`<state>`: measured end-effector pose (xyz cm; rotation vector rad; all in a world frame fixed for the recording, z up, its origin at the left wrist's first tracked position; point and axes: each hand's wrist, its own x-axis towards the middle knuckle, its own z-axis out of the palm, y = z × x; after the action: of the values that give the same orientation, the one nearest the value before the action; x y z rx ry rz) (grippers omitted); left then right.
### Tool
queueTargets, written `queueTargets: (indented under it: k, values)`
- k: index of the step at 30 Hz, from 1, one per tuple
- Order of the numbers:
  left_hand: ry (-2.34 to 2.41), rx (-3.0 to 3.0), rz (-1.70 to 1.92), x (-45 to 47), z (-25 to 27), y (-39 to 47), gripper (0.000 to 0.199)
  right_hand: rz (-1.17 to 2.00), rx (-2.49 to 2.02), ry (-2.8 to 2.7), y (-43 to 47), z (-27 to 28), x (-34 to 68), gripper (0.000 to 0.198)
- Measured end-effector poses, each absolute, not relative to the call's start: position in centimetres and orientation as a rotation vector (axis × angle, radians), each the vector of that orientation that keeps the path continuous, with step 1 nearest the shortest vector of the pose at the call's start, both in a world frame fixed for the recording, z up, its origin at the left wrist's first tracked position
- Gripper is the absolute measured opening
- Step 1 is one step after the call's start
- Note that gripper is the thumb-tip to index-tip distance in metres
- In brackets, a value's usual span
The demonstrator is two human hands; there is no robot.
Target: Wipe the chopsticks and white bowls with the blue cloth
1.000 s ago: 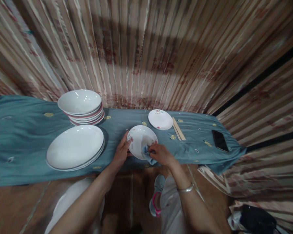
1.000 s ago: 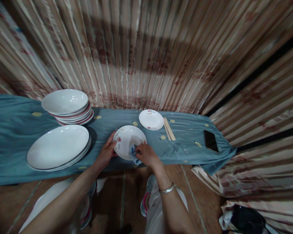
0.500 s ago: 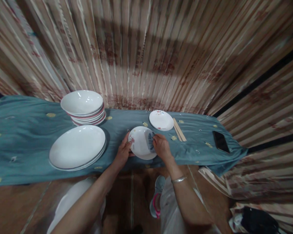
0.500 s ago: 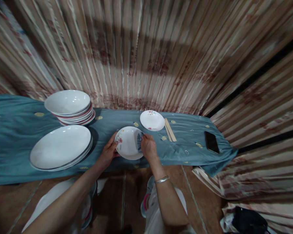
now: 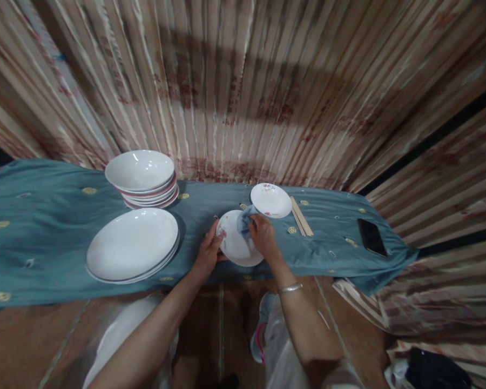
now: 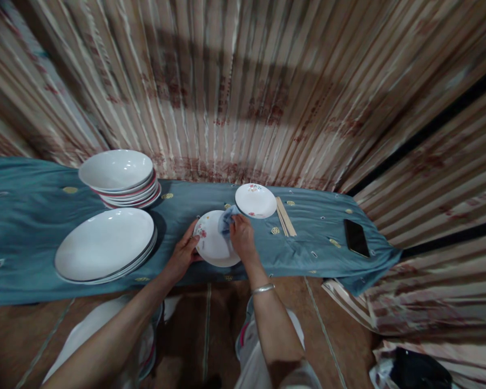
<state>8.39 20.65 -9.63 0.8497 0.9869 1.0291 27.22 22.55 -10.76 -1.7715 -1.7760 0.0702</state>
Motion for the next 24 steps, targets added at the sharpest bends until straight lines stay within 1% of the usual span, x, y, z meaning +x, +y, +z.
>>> queueTargets:
  k: [4, 10, 19, 24]
  values:
    - [1.029, 0.861, 0.959, 8.4, -9.1, 20.5, 0.068, 0.074, -1.702, -1.776, 23.1, -11.1, 26.0, 0.034]
    - [0.999, 0.842, 0.949, 8.5, -8.8, 20.3, 0.067, 0.170, -1.631, -1.832, 24.2, -11.0, 24.4, 0.039]
    - [0.980, 0.808, 0.971, 8.4, -9.4, 20.5, 0.065, 0.442, -1.423, -1.832, 23.7, -10.3, 22.0, 0.041]
    - [0.982, 0.776, 1.001, 8.5, -9.9, 20.6, 0.064, 0.601, -1.315, -1.840, 22.4, -9.6, 21.3, 0.038]
